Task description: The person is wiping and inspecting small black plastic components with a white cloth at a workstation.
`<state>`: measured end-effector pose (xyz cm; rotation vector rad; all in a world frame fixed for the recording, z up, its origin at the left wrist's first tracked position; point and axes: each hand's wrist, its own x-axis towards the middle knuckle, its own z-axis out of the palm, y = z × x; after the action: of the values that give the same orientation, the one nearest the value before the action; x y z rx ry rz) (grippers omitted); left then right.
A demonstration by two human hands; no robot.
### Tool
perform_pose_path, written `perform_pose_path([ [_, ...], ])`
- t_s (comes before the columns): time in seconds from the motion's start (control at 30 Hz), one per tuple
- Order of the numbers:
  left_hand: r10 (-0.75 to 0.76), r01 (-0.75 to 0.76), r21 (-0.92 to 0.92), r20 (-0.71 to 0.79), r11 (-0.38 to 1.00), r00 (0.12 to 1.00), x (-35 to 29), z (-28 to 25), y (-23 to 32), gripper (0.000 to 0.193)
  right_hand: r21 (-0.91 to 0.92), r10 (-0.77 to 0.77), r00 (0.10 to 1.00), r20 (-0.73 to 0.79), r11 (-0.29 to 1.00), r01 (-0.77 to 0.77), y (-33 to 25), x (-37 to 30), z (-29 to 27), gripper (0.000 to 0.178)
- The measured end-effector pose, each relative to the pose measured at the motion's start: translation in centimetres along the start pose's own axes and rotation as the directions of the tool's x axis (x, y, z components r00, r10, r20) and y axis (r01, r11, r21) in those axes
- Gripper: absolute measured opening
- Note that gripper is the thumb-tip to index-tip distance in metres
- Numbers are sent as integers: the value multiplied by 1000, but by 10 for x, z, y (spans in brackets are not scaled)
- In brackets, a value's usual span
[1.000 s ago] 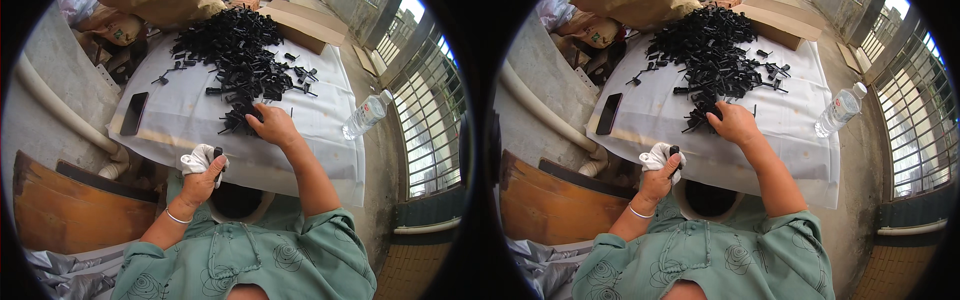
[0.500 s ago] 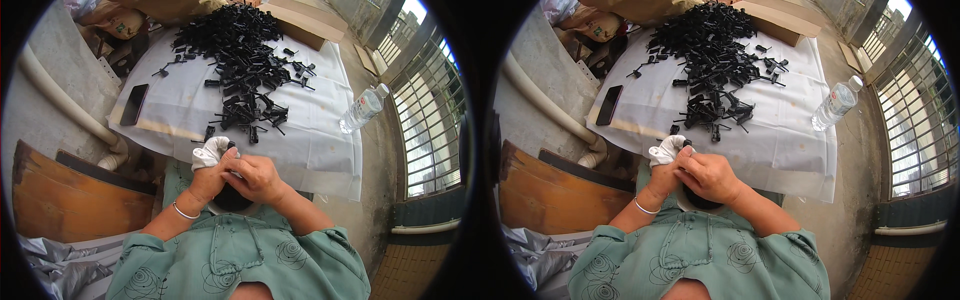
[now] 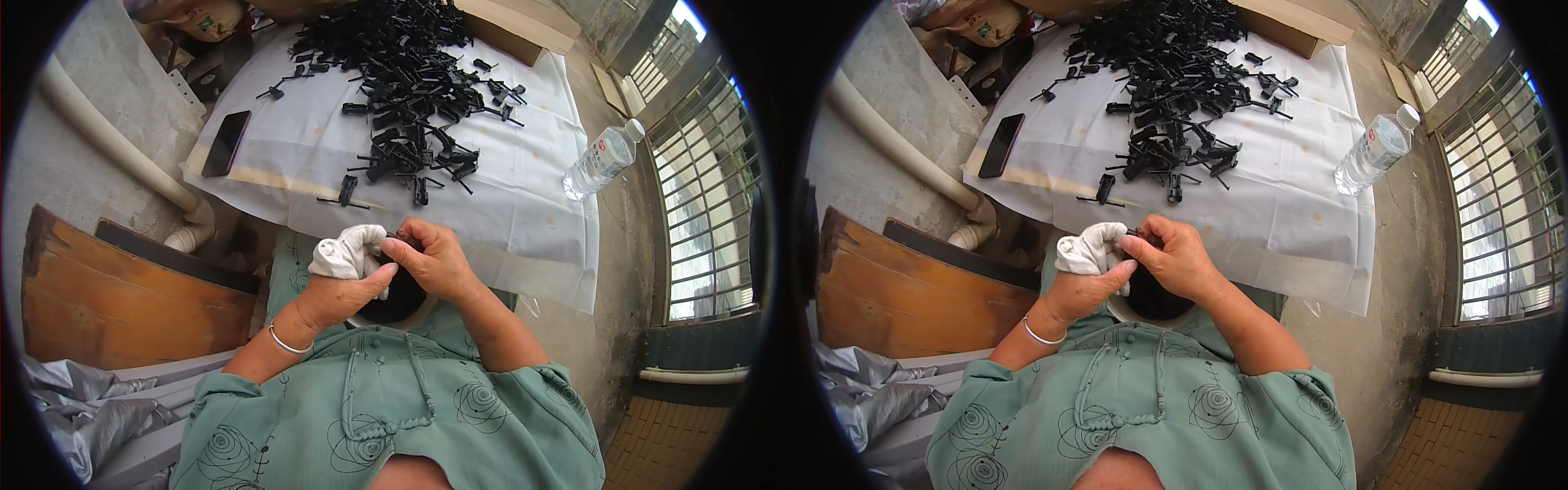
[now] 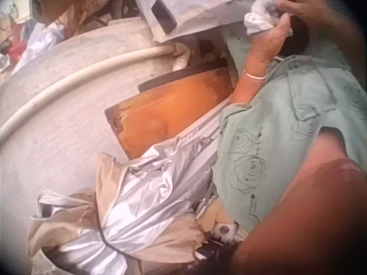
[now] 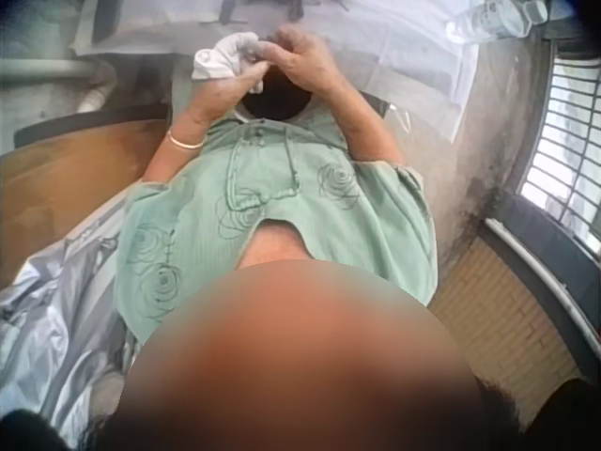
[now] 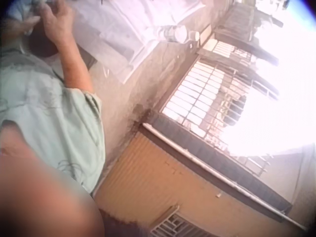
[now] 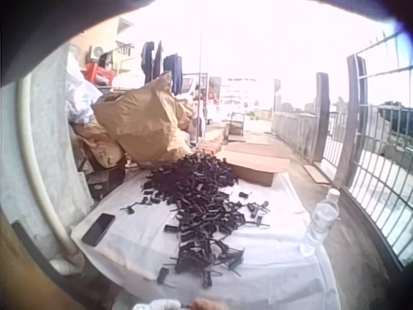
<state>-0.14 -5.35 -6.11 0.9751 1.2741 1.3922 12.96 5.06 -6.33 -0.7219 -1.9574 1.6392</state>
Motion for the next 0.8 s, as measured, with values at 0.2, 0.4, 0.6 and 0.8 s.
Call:
perform_pose_path([
  [0.2, 31, -35, -112, -41, 993, 999, -3, -4, 2, 29, -52, -83, 996, 10, 995, 84, -6, -7, 1, 24],
  [0.4, 20, -26, -64, -83, 998, 996, -2, 0, 2, 29, -212, -190, 979, 76, 956, 203, -10, -13, 0, 26],
  [0.6, 160, -135, 193, -121, 972, 980, -6, 10, 5, 26, -183, -162, 977, 139, 965, 186, -8, -9, -2, 28],
  [0.8, 453, -337, 618, -34, 710, 891, 0, 6, -8, 26, -152, -54, 996, 67, 986, 64, 4, -11, 10, 29],
])
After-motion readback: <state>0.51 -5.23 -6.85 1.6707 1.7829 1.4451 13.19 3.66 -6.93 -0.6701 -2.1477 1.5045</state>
